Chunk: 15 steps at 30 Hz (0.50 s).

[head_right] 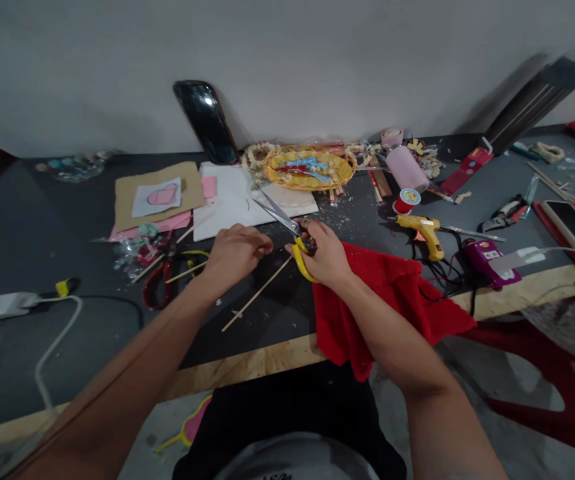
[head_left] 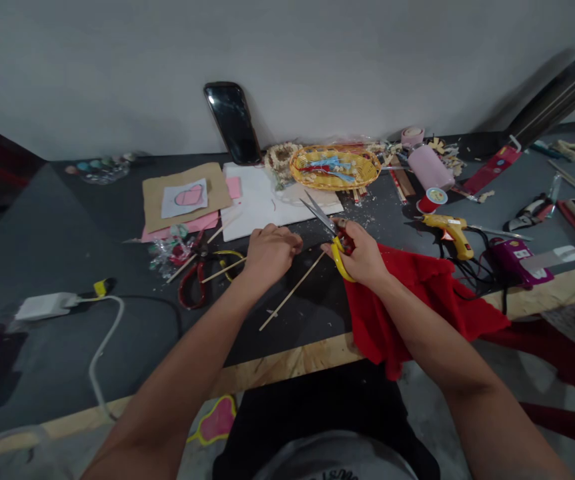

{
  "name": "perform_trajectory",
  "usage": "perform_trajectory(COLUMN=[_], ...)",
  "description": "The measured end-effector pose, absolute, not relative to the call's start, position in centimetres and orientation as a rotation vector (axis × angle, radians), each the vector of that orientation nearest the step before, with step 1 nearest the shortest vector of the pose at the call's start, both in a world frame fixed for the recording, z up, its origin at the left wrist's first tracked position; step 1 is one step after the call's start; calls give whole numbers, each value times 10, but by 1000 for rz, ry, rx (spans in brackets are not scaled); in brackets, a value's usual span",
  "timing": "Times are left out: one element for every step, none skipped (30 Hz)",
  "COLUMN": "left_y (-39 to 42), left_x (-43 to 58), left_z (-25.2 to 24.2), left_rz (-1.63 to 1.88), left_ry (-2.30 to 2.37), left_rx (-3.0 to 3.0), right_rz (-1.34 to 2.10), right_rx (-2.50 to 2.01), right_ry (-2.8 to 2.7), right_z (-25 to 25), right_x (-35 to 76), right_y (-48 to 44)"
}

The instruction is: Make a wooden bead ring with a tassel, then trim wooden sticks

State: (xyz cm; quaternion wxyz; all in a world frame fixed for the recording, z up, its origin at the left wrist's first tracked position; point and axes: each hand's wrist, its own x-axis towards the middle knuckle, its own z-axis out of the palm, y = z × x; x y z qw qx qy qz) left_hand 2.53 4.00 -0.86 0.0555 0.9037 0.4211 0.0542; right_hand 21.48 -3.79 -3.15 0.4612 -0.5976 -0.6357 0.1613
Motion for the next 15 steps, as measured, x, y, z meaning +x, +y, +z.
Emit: perform_trajectory(left_y=[39,39,39,39,39,39,40,41,42,43,43,44,43,42,40], left_x=[27,28,28,29,29,28,27,26,23,21,18,15,11,8,6], left_z=[-8,-7,-7,-8,-9,-10,-11,-12,-12,-12,-11,-11,-10,-10,-10], left_rz=[133,107,91,84,82,83,93,118,155,208,276,356,445,536,627], left_ry=[1280,1280,1275,1265,1250,1230,1216,1207,1199,1193,1191,1196,1202,1200,1188], left_rx=[2752,2757,2761,2766,2773,2782,2789,2785,2761,2711,2634,2526,2391,2238,2070], right_rz=[395,394,393,394,394,390,385,379,374,369,367,369,372,374,373], right_rx=[-1468,-1466,-1465,-1466,-1466,-1464,-1461,-1457,-1455,-1456,-1458,-1463,-1468,-1472,-1471], right_ry=[-1567,-1570,-1573,-1575,-1576,-1576,-1576,-1576,-1574,-1573,-1573,-1574,-1576,-1580,-1587], right_z=[-31,-30,-30,-29,-29,-28,-28,-28,-29,-29,-30,-30,-30,-30,-30], right_x=[215,214,214,214,214,214,214,214,214,215,215,215,216,216,215], right_y=[-38,-38,-38,-38,-38,-38,-38,-38,-38,-38,-38,-38,-38,-38,-39])
